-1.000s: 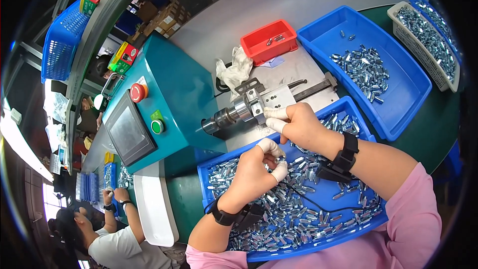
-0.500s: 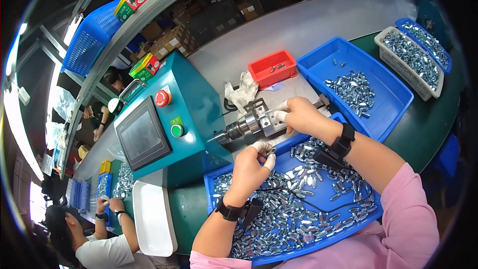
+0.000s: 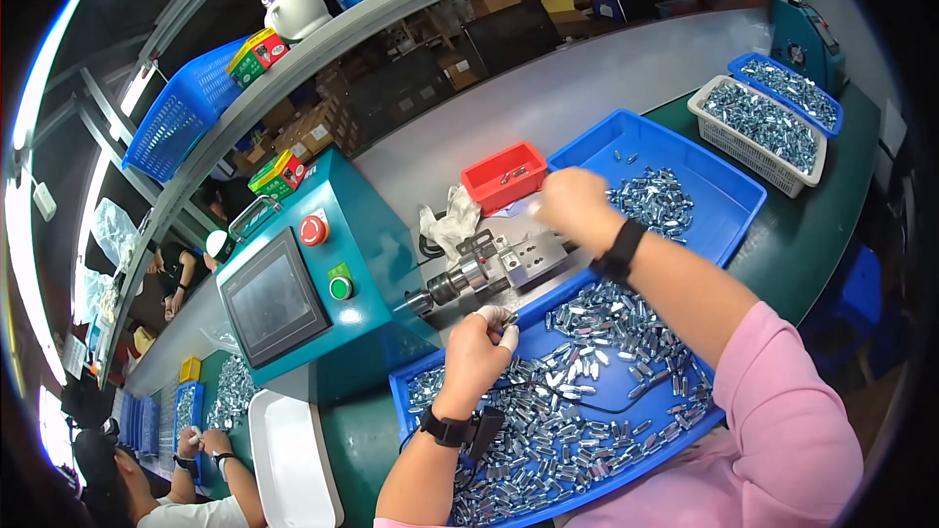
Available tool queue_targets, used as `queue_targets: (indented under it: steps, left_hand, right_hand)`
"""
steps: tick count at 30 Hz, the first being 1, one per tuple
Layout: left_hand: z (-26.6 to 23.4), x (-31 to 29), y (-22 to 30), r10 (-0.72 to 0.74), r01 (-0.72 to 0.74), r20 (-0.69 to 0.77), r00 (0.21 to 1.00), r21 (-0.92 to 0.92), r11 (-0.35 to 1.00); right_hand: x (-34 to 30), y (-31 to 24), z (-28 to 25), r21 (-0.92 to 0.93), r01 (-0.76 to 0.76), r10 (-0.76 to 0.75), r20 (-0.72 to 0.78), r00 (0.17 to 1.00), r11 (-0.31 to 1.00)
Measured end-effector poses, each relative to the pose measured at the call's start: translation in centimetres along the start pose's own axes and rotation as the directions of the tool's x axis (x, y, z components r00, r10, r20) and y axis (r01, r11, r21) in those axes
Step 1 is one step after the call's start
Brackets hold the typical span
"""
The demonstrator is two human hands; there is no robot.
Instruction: The person picks up a metal component from a blue tray, places it into the machine's fixture, and presses a green button. After the machine finishes, the person removes the component and places it into a different blue tray, repeating the process.
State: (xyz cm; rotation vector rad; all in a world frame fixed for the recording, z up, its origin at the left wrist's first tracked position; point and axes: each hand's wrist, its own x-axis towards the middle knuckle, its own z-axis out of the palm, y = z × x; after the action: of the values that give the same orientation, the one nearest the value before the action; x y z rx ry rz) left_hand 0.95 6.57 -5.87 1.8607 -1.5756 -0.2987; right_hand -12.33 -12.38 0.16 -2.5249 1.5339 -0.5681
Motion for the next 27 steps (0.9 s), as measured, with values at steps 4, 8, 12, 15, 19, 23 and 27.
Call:
queue_targets:
  steps: [4, 8, 12, 15, 19, 23, 27]
  left_hand:
    - [-0.1, 0.5, 0.4, 0.000, 0.000, -0.008, 1.000, -0.004, 1.000]
    - [0.1, 0.4, -0.1, -0.019, 0.019, 0.003, 1.000, 0.001, 1.000]
    - [0.6, 0.7, 0.0, 0.264, -0.269, -0.165, 0.950, -0.007, 0.963]
    - [0.8, 1.9, 1.0, 0.461, -0.392, -0.285, 0.840, 0.268, 0.880]
    - [-0.1, 4.4, 2.7, 0.346, -0.249, -0.244, 0.906, 0.356, 0.901]
    - [-0.1, 7.3, 1.7, 0.357, -0.225, -0.182, 0.916, 0.502, 0.835]
    - [-0.3, 7.8, 1.4, 0.247, -0.141, -0.146, 0.958, 0.510, 0.849]
  right_hand:
    - [1.0, 8.9, 0.4, -0.152, -0.217, 0.215, -0.034, 0.976, 0.964]
    - [-0.3, 6.7, -1.0, -0.043, -0.193, 0.195, 0.029, 0.980, 0.980]
    - [-2.0, 1.3, 0.3, 0.399, 0.028, 0.014, -0.102, 0.995, 0.916]
    - [-3.2, 0.3, 4.3, 0.655, 0.159, -0.061, -0.170, 0.984, 0.739]
    - [-4.2, 0.9, 6.4, 0.818, 0.087, -0.067, -0.059, 0.996, 0.569]
    - [-3.6, 0.9, 6.8, 0.859, 0.082, -0.011, -0.089, 0.996, 0.505]
    - [-3.6, 0.8, 6.8, 0.802, 0.142, -0.043, -0.144, 0.989, 0.580]
